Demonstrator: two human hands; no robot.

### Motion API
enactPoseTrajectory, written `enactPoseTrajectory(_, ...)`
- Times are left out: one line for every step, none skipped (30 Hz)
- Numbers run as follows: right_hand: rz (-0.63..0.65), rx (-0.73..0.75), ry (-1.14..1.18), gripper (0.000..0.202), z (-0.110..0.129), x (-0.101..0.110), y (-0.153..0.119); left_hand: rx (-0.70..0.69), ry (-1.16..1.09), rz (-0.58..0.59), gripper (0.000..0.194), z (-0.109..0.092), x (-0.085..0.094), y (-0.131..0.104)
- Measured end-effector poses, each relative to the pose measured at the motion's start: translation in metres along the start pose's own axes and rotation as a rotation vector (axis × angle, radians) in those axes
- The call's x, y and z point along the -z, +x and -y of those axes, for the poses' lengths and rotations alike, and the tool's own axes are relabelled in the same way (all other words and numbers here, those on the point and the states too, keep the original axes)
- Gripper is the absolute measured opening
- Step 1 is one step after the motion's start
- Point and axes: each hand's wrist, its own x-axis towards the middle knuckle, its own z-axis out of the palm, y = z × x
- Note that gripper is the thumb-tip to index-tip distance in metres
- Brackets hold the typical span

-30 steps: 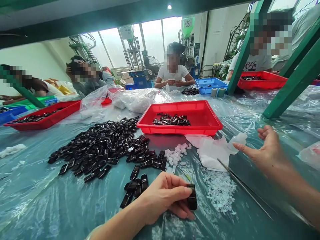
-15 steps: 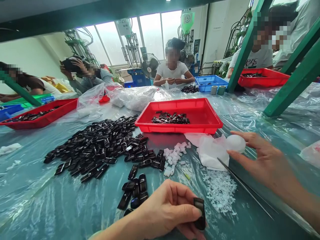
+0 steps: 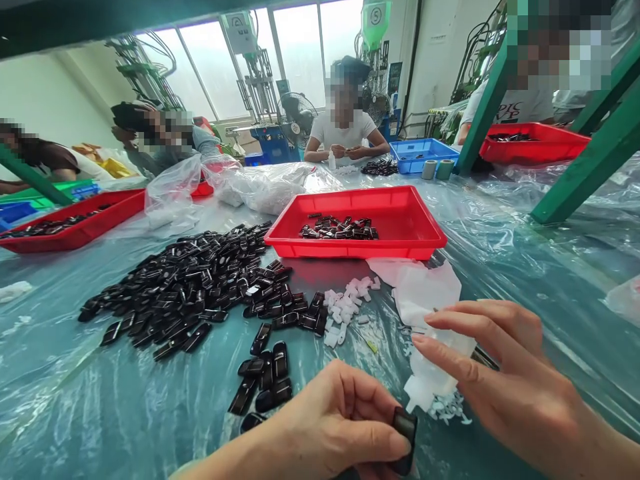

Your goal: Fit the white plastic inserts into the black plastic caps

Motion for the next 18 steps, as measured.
enactPoseTrajectory(0.019, 0.003, -0.015, 0.04, 0.0, 0.0, -0.002, 0.003, 0.005, 0.005, 0.027, 0.0, 0.0, 0.0)
enactPoseTrajectory(0.041, 0.003, -0.027, 0.039, 0.001, 0.001, -0.003, 0.006, 0.004, 0.009, 0.027, 0.0, 0.0, 0.0)
enactPoseTrajectory(0.064, 0.004, -0.032, 0.037, 0.002, 0.001, -0.004, 0.006, 0.003, 0.011, 0.027, 0.001, 0.0, 0.0)
enactPoseTrajectory(0.082, 0.011, -0.032, 0.035, 0.003, 0.001, -0.005, 0.007, -0.001, 0.012, 0.027, 0.001, 0.0, 0.0)
enactPoseTrajectory(0.087, 0.013, -0.029, 0.035, 0.005, 0.001, -0.006, 0.008, -0.004, 0.015, 0.027, 0.001, 0.0, 0.0)
enactPoseTrajectory(0.078, 0.009, -0.026, 0.035, 0.007, 0.0, -0.006, 0.008, -0.005, 0.02, 0.026, 0.001, 0.0, 0.0)
enactPoseTrajectory(0.054, -0.006, -0.021, 0.035, 0.009, 0.0, -0.006, 0.008, 0.0, 0.031, 0.025, 0.001, 0.0, 0.0)
enactPoseTrajectory(0.025, -0.023, -0.017, 0.035, 0.011, -0.001, -0.006, 0.008, 0.011, 0.041, 0.024, 0.001, 0.0, 0.0)
enactPoseTrajectory(-0.004, -0.039, -0.013, 0.035, 0.013, -0.002, -0.005, 0.009, 0.023, 0.052, 0.023, 0.001, 0.0, 0.0)
enactPoseTrajectory(-0.026, -0.05, -0.006, 0.035, 0.014, -0.003, -0.005, 0.012, 0.033, 0.06, 0.023, 0.0, 0.0, 0.0)
enactPoseTrajectory(-0.038, -0.052, 0.002, 0.034, 0.015, -0.004, -0.004, 0.014, 0.041, 0.061, 0.023, 0.0, 0.0, -0.001)
enactPoseTrajectory(-0.045, -0.044, 0.007, 0.032, 0.015, -0.004, -0.003, 0.018, 0.048, 0.06, 0.024, 0.0, -0.001, -0.001)
enactPoseTrajectory(-0.047, -0.033, 0.01, 0.03, 0.015, -0.005, -0.003, 0.023, 0.053, 0.058, 0.024, -0.001, -0.001, -0.001)
enactPoseTrajectory(-0.045, -0.026, 0.011, 0.028, 0.015, -0.005, -0.003, 0.027, 0.055, 0.057, 0.025, -0.001, -0.001, -0.001)
enactPoseTrajectory(-0.041, -0.025, 0.016, 0.027, 0.014, -0.005, -0.003, 0.03, 0.058, 0.059, 0.025, -0.002, -0.001, -0.001)
enactPoseTrajectory(-0.029, -0.024, 0.024, 0.026, 0.013, -0.004, -0.003, 0.029, 0.058, 0.064, 0.025, -0.002, -0.001, -0.002)
enactPoseTrajectory(-0.019, -0.027, 0.032, 0.026, 0.012, -0.004, -0.004, 0.029, 0.055, 0.071, 0.024, -0.002, -0.002, -0.002)
enactPoseTrajectory(-0.005, -0.026, 0.035, 0.026, 0.01, -0.003, -0.005, 0.03, 0.049, 0.077, 0.023, -0.003, -0.001, -0.002)
